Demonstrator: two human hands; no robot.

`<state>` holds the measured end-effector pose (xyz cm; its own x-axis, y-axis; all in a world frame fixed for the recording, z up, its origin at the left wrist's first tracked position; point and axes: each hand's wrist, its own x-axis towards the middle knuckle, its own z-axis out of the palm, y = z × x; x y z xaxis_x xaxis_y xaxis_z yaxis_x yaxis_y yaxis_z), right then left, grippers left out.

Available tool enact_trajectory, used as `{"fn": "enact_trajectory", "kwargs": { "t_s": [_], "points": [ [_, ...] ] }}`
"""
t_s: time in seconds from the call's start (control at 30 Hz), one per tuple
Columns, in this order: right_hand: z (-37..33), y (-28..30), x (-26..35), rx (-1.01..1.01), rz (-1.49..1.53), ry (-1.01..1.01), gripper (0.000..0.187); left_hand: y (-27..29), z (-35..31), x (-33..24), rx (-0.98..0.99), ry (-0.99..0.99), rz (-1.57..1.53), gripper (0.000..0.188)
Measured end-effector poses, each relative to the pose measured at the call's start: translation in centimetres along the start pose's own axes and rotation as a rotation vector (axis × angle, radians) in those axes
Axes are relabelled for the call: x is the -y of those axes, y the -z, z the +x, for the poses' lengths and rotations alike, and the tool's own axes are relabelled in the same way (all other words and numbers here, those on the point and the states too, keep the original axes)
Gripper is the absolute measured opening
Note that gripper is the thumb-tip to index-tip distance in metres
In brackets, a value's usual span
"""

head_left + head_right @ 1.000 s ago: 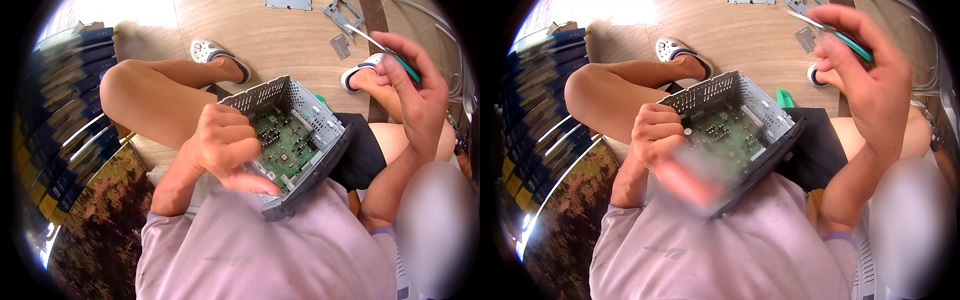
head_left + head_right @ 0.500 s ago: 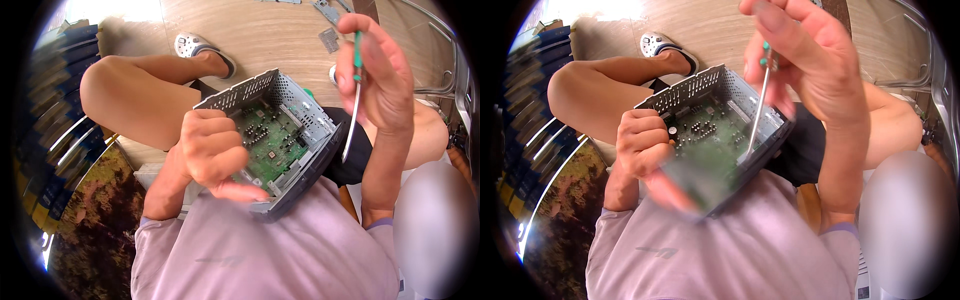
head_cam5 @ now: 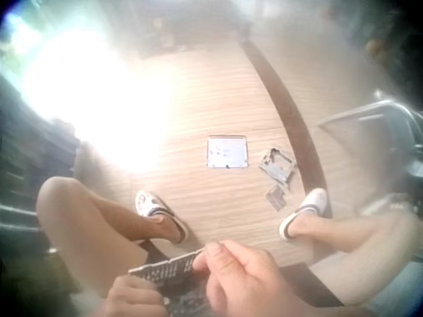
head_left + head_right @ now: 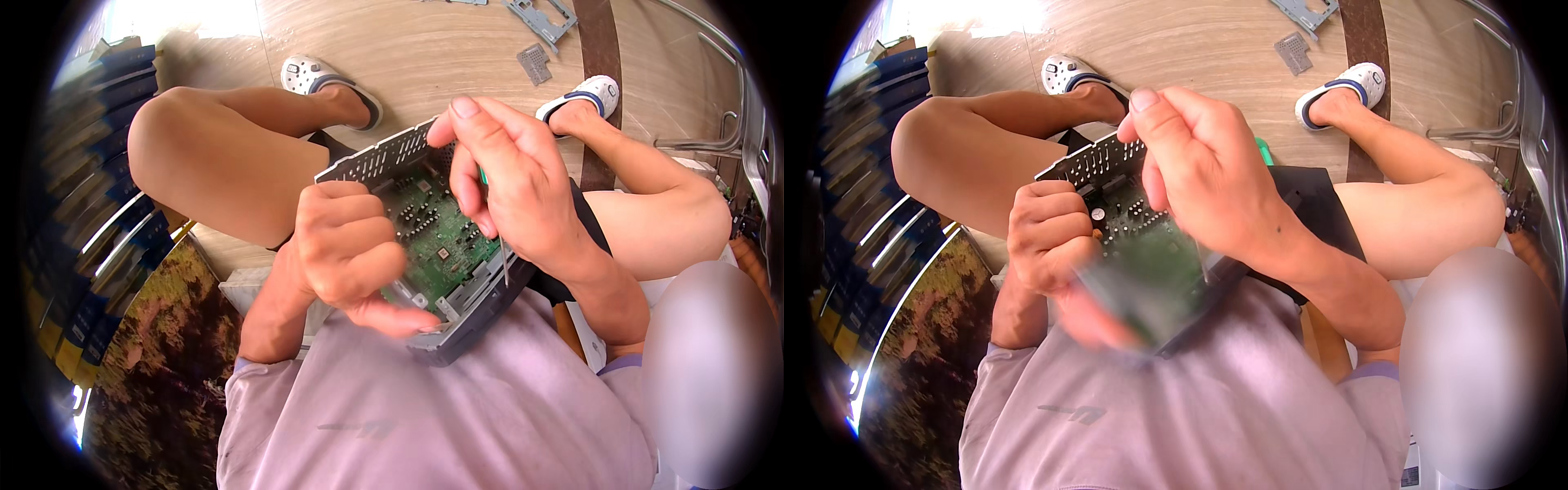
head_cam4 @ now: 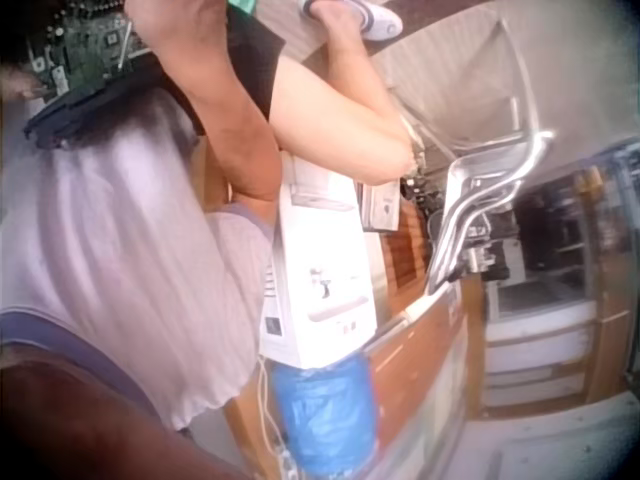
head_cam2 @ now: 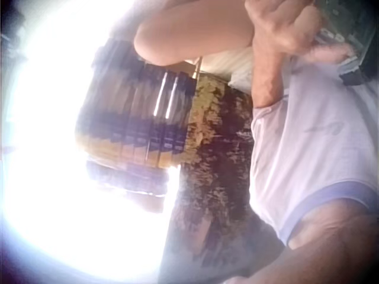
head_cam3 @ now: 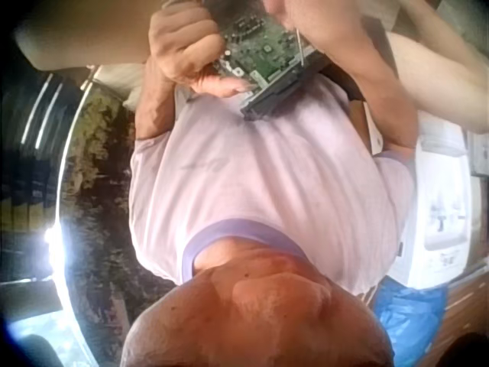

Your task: The person disassembles a car stereo by using a screwdriver to remove screws from the casing and then prying the internal circuit board away from the metal housing by hand.

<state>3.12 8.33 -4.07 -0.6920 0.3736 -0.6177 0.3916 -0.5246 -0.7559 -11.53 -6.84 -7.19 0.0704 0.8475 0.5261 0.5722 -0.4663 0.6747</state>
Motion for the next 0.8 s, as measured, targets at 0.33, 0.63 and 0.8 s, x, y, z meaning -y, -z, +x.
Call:
{"fn": "enact_trajectory", "kwargs": {
  "t_s": [0.33,0.63,0.8],
  "points": [
    [0.8,-0.6,-0.7,0.064,-0.024,-0.063,0.050,-0.1,0.2,0.2,0.030,-0.008,0.023,0.066],
    [1.0,-0.8,0.4,0.191,-0.055,-0.205,0.050,-0.2,0.3,0.2,-0.004,-0.023,0.009,0.064],
    [1.0,-0.4,0.4,0.206,-0.073,-0.211,0.044,-0.2,0.3,0.2,0.002,-0.015,0.015,0.064]
  ]
}}
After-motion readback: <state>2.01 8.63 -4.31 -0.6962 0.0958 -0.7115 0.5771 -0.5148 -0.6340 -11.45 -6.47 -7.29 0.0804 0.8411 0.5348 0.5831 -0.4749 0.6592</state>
